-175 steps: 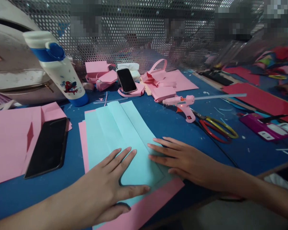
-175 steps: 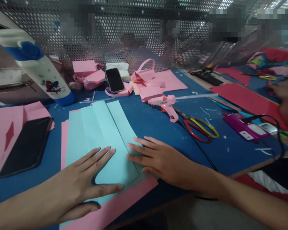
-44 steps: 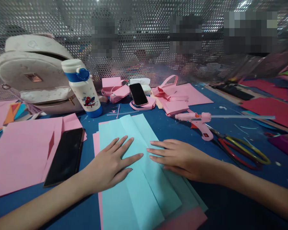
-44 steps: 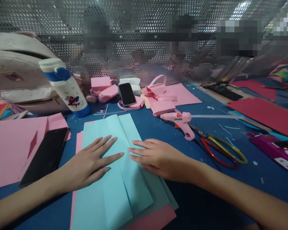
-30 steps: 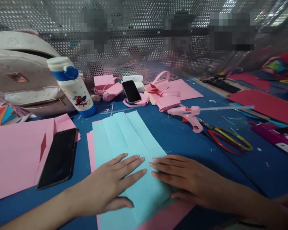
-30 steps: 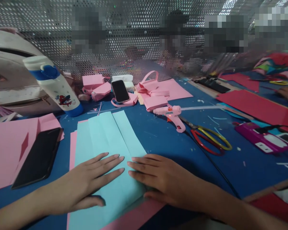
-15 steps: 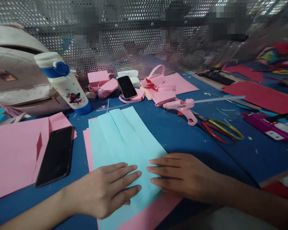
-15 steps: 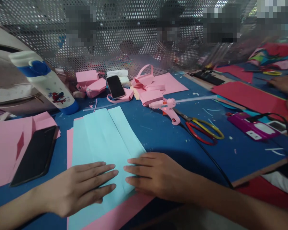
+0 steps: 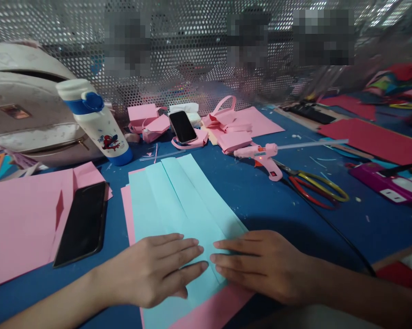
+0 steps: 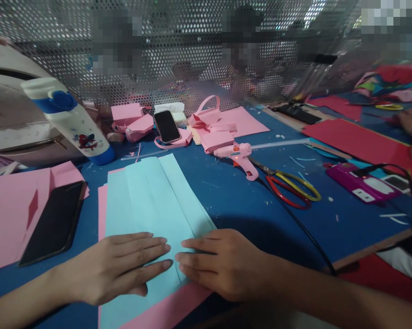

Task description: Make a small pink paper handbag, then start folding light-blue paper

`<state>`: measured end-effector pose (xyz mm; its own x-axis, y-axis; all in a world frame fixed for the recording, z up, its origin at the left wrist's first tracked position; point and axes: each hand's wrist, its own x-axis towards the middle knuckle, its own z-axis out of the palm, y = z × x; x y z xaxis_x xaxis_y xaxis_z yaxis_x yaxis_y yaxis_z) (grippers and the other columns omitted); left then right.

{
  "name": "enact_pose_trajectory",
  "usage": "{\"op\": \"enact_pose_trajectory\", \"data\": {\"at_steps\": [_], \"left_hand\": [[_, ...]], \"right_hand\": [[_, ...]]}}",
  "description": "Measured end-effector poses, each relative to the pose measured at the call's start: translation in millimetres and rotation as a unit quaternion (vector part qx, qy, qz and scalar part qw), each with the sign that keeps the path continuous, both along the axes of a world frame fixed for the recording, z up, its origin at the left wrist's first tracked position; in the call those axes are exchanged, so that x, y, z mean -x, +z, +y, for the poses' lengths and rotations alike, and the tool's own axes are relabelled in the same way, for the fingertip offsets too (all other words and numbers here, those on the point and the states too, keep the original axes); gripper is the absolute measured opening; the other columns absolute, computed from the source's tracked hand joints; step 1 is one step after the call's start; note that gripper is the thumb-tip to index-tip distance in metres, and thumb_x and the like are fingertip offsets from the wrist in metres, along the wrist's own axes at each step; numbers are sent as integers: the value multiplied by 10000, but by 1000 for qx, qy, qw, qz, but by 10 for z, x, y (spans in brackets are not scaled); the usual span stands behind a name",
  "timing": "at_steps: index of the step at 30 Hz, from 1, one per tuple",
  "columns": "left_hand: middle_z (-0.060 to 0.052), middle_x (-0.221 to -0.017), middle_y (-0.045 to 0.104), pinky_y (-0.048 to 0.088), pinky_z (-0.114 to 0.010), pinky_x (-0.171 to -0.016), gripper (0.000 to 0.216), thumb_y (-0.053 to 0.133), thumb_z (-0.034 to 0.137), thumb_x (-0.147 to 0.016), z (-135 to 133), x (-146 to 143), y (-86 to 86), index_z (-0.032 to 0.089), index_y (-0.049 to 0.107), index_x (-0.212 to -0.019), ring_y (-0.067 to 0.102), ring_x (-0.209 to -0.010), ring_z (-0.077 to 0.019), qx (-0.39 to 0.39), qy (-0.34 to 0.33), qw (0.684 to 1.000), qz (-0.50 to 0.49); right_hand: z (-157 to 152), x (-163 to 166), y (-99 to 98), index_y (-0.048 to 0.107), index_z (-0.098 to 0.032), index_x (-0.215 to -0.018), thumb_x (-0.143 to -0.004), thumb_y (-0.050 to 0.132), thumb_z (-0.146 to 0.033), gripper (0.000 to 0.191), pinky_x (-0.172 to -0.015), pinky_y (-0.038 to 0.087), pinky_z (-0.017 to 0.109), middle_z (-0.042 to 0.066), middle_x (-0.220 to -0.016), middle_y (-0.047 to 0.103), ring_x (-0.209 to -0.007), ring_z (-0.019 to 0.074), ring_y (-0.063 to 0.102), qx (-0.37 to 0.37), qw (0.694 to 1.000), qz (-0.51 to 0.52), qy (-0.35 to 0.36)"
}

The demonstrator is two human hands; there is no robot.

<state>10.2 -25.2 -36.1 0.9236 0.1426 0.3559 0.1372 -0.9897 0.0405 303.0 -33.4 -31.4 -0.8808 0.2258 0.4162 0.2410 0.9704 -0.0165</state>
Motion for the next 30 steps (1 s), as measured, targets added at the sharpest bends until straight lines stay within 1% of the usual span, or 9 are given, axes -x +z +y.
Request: {"op": "enact_pose_trajectory", "data": {"at_steps": [6,9,11,15,20,23,26,28,30], "left_hand": [[-190,-1257,656,589,-444,-939,596,493,530,-980,11,-23,-14,73,545,-1358,651,-1146,-306,56,38,997,36],[-216,-1347,595,549,-489,-990,636,517,571,-959,15,-14,-19,99,527,-1385,603,-1222,-342,70,52,994,64],[-229,-1485,468,484,-534,-1059,681,527,596,-946,22,2,-16,149,465,-1456,491,-1351,-379,80,65,991,88],[-171,-1659,89,348,-597,-1147,729,504,649,-931,41,34,-4,296,330,-1545,226,-1488,-428,119,92,981,119],[-131,-1653,-136,335,-617,-1144,700,482,644,-948,44,33,14,370,274,-1557,164,-1488,-465,136,112,976,130],[-135,-1650,-144,339,-616,-1141,673,484,617,-965,45,24,30,367,280,-1556,165,-1487,-465,134,106,977,128],[-154,-1657,-85,365,-629,-1117,653,518,584,-968,55,25,33,344,324,-1543,192,-1476,-477,127,99,981,110],[-182,-1657,-8,395,-637,-1090,680,551,595,-946,69,32,19,324,346,-1535,223,-1465,-484,115,94,984,98],[-219,-1640,122,419,-630,-1075,723,569,630,-918,80,38,-4,292,369,-1524,275,-1452,-473,90,89,988,91]], "right_hand": [[-20,12,15,735,-200,-1072,-1061,410,-182,326,-729,575,266,-10,-1134,769,-1119,126,680,3,1000,5,-4],[-10,15,5,733,-191,-1078,-1058,423,-196,311,-741,576,275,-11,-1167,757,-1116,138,688,12,1000,-3,6],[-1,21,-5,725,-193,-1080,-1055,444,-197,282,-738,569,273,-21,-1161,759,-1113,129,691,34,999,8,-2],[21,23,13,701,-203,-1135,-1058,447,-228,267,-789,556,256,-15,-1191,747,-1126,119,686,91,996,-6,-2],[117,-44,98,707,-224,-1145,-1025,525,-283,226,-1010,500,275,-1,-1208,742,-1182,135,660,195,979,-47,40],[255,-106,98,691,-231,-1223,-1022,524,-303,271,-1049,482,270,32,-1288,700,-1219,143,637,252,967,-7,-32],[444,-133,51,539,-216,-1434,-1035,486,-314,415,-1114,446,339,78,-1457,563,-1360,187,516,263,956,-3,-129],[577,-118,15,455,-219,-1494,-1032,473,-277,466,-1128,438,393,77,-1498,517,-1392,201,478,234,961,-40,-144],[696,-79,-10,451,-212,-1493,-1024,446,-186,470,-1085,478,419,87,-1492,524,-1368,209,507,153,977,-78,-125]]}}
